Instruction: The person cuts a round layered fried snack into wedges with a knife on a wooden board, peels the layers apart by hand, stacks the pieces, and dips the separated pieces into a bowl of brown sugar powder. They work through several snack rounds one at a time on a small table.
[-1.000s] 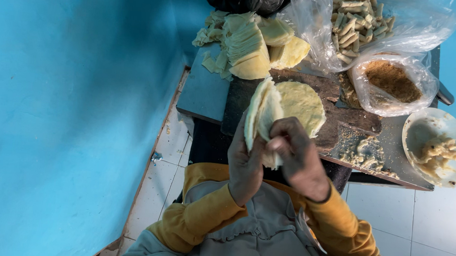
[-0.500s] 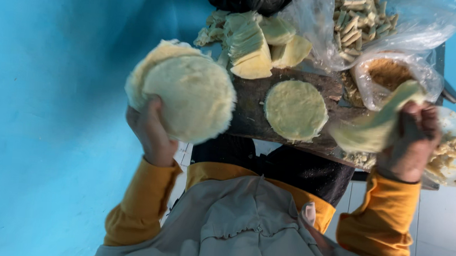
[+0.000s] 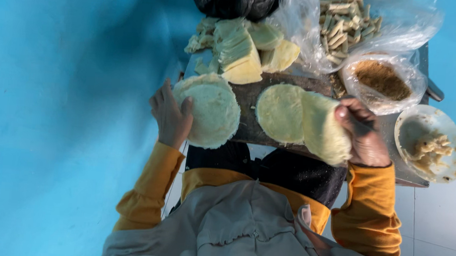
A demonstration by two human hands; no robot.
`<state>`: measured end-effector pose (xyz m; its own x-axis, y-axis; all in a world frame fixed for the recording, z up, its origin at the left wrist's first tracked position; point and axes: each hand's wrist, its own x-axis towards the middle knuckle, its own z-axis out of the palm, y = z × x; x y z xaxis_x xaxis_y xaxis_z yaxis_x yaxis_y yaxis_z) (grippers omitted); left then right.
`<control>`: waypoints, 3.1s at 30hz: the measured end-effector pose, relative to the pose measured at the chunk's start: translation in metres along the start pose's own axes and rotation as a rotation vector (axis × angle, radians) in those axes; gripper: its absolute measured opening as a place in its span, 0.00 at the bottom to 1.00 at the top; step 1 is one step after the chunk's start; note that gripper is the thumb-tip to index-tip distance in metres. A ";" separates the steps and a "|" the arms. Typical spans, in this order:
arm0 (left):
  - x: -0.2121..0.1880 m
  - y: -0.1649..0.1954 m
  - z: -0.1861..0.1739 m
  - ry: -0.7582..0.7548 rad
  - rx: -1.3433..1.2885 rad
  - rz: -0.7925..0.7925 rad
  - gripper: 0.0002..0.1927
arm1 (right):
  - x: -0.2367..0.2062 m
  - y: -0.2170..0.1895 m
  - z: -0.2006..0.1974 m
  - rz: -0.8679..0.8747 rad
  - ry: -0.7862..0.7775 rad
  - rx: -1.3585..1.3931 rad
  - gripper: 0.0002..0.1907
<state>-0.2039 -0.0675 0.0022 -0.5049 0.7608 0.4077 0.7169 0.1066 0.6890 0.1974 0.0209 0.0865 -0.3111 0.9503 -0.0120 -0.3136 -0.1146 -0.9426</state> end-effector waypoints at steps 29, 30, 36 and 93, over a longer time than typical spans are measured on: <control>-0.090 0.163 0.029 -0.504 -1.382 -0.430 0.16 | -0.060 0.017 0.087 -0.379 -0.140 -0.684 0.16; -0.092 0.163 0.030 -0.485 -1.405 -0.431 0.16 | -0.060 0.019 0.083 -0.327 -0.158 -0.577 0.17; -0.098 0.167 0.031 -0.439 -1.474 -0.280 0.17 | -0.061 0.031 0.071 -0.234 -0.088 -0.419 0.09; -0.110 0.157 0.030 -0.352 -1.157 -0.204 0.15 | -0.053 0.044 0.084 -0.348 -0.130 -0.656 0.08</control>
<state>-0.0217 -0.1153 0.0474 -0.2720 0.9472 0.1700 -0.3003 -0.2514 0.9201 0.1253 -0.0588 0.0739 -0.4075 0.8538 0.3241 0.1733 0.4208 -0.8905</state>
